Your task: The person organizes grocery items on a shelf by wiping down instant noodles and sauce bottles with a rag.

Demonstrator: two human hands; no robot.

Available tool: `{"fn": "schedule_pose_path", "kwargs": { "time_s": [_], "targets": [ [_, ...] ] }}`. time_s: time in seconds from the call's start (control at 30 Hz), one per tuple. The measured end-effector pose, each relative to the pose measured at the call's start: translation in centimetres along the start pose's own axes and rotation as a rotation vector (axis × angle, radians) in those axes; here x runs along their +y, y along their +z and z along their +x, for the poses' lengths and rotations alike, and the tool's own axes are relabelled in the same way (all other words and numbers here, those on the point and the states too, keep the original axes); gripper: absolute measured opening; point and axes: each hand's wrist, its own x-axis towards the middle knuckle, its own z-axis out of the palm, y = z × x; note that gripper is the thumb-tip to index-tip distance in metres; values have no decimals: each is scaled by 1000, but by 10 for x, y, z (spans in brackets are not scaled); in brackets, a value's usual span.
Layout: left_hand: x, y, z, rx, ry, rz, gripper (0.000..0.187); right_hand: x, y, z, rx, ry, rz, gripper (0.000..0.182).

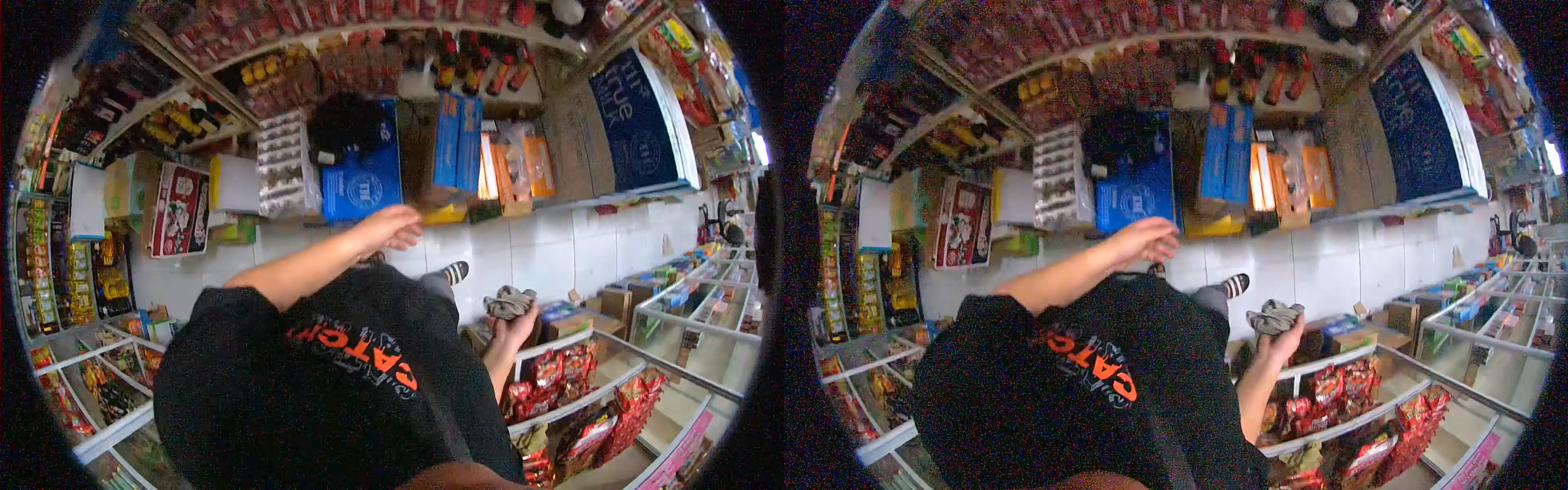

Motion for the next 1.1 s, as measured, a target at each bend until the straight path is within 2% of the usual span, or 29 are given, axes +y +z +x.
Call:
{"fn": "schedule_pose_path", "kwargs": {
  "time_s": [0.03,0.1,0.17,0.23,0.3,0.37,0.4,0.43,0.5,0.53,0.57,0.6,0.63,0.67,0.7,0.73,0.8,0.9,0.97,1.03,1.1],
  "targets": [
    [4,-12,-7,28,8,-25,31,15,2,18,-79,38,-3,31],
    [8,-34,-11,104,2,-76,29,31,36,16,-248,-38,-135,32],
    [14,-51,-12,119,74,-149,27,37,85,1,-264,-125,-205,37],
    [24,-59,-9,143,138,-188,27,49,104,21,-355,-252,-412,43],
    [35,-65,-5,158,194,-217,29,52,124,47,-431,-664,-945,52],
    [46,-65,-1,163,243,-235,32,48,160,58,-460,-971,-1140,55],
    [53,-63,0,196,279,-278,28,46,179,67,-504,-1073,-1155,57],
    [57,-64,4,204,295,-286,29,46,196,75,-525,-1054,-1211,58],
    [67,-68,10,223,330,-297,29,47,231,86,-607,-1143,-1266,57],
    [72,-70,14,248,350,-282,31,61,239,111,-707,-1052,-1294,57],
    [75,-71,17,296,374,-289,32,77,244,135,-826,-1063,-1289,55],
    [80,-70,22,341,402,-297,34,96,242,161,-936,-1160,-1344,53],
    [86,-70,29,385,433,-306,35,110,244,183,-1086,-1044,-1578,50],
    [94,-68,35,446,456,-315,33,122,234,189,-1170,-1199,-1519,47],
    [104,-64,42,498,512,-298,33,119,244,191,-1387,-1196,-1652,45],
    [115,-61,47,555,565,-278,33,120,242,189,-1370,-1547,-1800,46],
    [139,-54,54,626,659,-248,30,112,251,183,-1428,-1577,-1842,47],
    [184,-57,65,706,809,133,35,122,249,199,-1465,-1487,-1819,48],
    [228,-63,67,833,864,522,42,127,246,207,-1478,-1398,-1794,47],
    [273,-79,81,875,994,609,51,124,249,203,-1491,-1332,-1779,46],
    [322,-103,90,1124,911,1031,60,115,252,195,-1503,-1331,-1741,45]
  ]
}}
